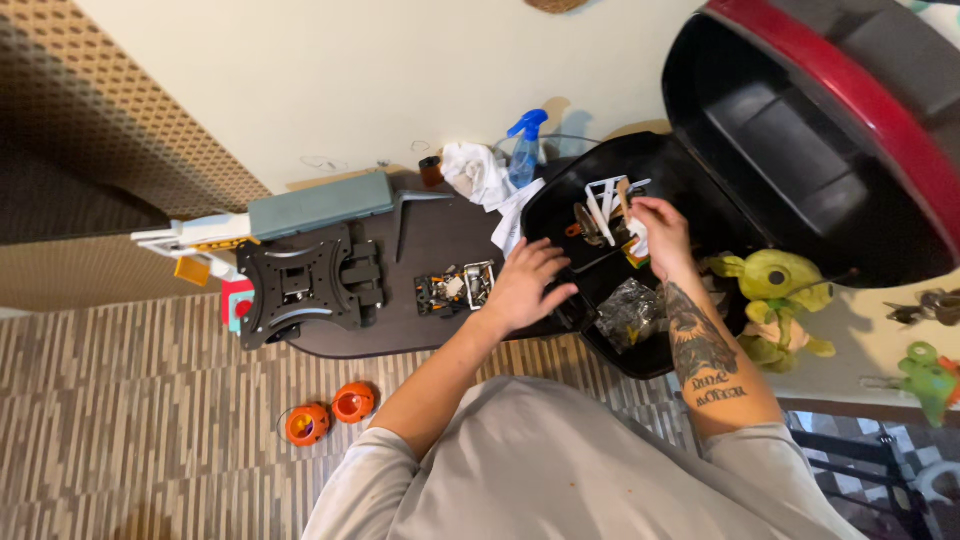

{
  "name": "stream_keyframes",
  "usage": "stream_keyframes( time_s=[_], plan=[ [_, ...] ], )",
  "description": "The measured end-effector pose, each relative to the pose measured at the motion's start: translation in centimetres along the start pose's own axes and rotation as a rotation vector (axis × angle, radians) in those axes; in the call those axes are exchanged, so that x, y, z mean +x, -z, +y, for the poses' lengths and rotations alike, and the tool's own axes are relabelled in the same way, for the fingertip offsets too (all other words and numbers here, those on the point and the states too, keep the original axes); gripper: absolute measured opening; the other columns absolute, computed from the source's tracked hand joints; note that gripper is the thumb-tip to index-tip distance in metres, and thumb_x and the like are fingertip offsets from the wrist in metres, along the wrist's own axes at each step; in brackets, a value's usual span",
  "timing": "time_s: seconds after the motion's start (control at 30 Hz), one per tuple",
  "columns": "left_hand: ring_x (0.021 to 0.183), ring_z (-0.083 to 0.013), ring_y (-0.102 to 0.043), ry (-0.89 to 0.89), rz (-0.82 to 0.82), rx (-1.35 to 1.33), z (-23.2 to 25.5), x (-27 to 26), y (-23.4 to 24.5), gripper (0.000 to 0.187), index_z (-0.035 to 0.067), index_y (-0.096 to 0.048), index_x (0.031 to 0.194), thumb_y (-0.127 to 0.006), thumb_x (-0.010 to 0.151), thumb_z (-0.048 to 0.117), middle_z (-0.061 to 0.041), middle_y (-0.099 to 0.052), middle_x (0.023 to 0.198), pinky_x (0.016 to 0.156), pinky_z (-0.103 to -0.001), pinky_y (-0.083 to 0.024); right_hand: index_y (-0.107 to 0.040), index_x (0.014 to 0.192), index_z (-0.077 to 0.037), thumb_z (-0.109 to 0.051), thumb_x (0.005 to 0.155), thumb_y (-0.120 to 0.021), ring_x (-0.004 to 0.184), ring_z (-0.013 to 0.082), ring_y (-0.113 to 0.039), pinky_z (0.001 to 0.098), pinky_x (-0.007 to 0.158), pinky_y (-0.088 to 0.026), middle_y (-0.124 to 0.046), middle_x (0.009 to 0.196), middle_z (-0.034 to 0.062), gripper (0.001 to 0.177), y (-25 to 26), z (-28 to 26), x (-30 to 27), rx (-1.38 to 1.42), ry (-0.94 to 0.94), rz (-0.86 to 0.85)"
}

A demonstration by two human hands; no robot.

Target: The person wipes several small metal parts and tools with a white cloth on a table. They handle each item individually, wiping it and placing it into a black storage bin. The person also wipes a larger metal bracket and places it in the bin.

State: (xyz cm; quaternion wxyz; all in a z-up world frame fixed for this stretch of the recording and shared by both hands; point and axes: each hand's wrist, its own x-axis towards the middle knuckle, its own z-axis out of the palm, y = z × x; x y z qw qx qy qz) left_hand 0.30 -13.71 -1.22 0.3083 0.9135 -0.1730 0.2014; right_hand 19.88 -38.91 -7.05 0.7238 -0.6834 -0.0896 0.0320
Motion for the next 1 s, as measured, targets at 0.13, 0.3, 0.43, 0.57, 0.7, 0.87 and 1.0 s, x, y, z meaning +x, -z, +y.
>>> stream_keyframes(
  time_s=[0.13,0.3,0.43,0.57,0.7,0.87,1.0],
  plan=[
    [0.132,-0.0374,-0.054,0.067,0.127,-0.016,-2.5,-0.4,2.6,0.04,0.006,-0.07,0.12,-0.072,0.093,0.035,-0.014,-0.066,0.13,0.113,-0.05,-0.041,-0.071,0.116,-0.006,-0.012,0.099,-0.069,0.081,0.0104,-0.066,0.0238,0.06,-0.049,-0.073,0.1,0.0041,0.019,-4.2,-2.0,-0.9,0.12,-0.184,-0.118],
    [0.129,-0.0346,-0.056,0.207,0.181,0.015,-5.3,-2.8,6.4,0.033,0.007,-0.07,0.118,-0.072,0.093,0.029,-0.012,-0.068,0.128,0.108,-0.046,-0.045,-0.069,0.118,-0.006,-0.012,0.099,-0.067,0.09,0.0102,-0.067,0.0244,0.064,-0.052,-0.072,0.103,0.0043,0.02,-11.4,-4.6,-2.4,0.143,-0.15,-0.298],
    [0.123,-0.0322,-0.059,0.324,0.167,0.017,-6.4,-5.3,8.5,0.029,0.009,-0.07,0.117,-0.071,0.094,0.026,-0.01,-0.069,0.126,0.103,-0.043,-0.049,-0.068,0.119,-0.002,-0.011,0.1,-0.066,0.101,0.0109,-0.067,0.0234,0.08,-0.052,-0.071,0.106,0.0056,0.021,-16.2,-4.9,-3.5,0.157,-0.115,-0.412],
    [0.115,-0.0314,-0.062,0.419,0.169,0.001,-8.1,-7.5,9.9,0.026,0.009,-0.07,0.116,-0.069,0.095,0.025,-0.009,-0.07,0.12,0.095,-0.042,-0.051,-0.068,0.121,0.0,-0.011,0.1,-0.067,0.101,0.011,-0.066,0.0232,0.089,-0.05,-0.07,0.106,0.0059,0.023,-19.0,-4.3,-4.2,0.129,-0.083,-0.44],
    [0.109,-0.0318,-0.065,0.508,0.125,0.008,-10.3,-9.3,10.5,0.025,0.01,-0.071,0.117,-0.067,0.096,0.023,-0.011,-0.071,0.114,0.094,-0.042,-0.052,-0.067,0.122,0.001,-0.009,0.1,-0.068,0.102,0.0099,-0.063,0.0232,0.094,-0.048,-0.069,0.107,0.0054,0.024,-20.8,-3.6,-4.9,0.149,-0.098,-0.399],
    [0.113,-0.0295,-0.066,0.624,-0.037,-0.024,-12.2,-10.7,10.0,0.03,0.012,-0.07,0.121,-0.067,0.096,0.029,-0.009,-0.073,0.114,0.097,-0.041,-0.052,-0.066,0.122,0.0,-0.007,0.097,-0.069,0.1,0.0097,-0.064,0.024,0.091,-0.05,-0.069,0.107,0.0042,0.026,-22.4,-2.7,-6.0,0.261,-0.164,-0.303],
    [0.125,-0.0366,-0.052,0.396,-0.164,0.116,-12.6,-11.1,9.8,0.065,0.006,-0.061,0.133,-0.079,0.08,0.038,-0.016,-0.061,0.131,0.102,-0.047,-0.043,-0.065,0.12,-0.002,0.001,0.093,-0.067,0.098,0.0094,-0.062,0.0235,0.09,-0.05,-0.068,0.109,0.0033,0.028,-23.0,-2.1,-7.4,0.18,-0.018,-0.189]
  ],
)
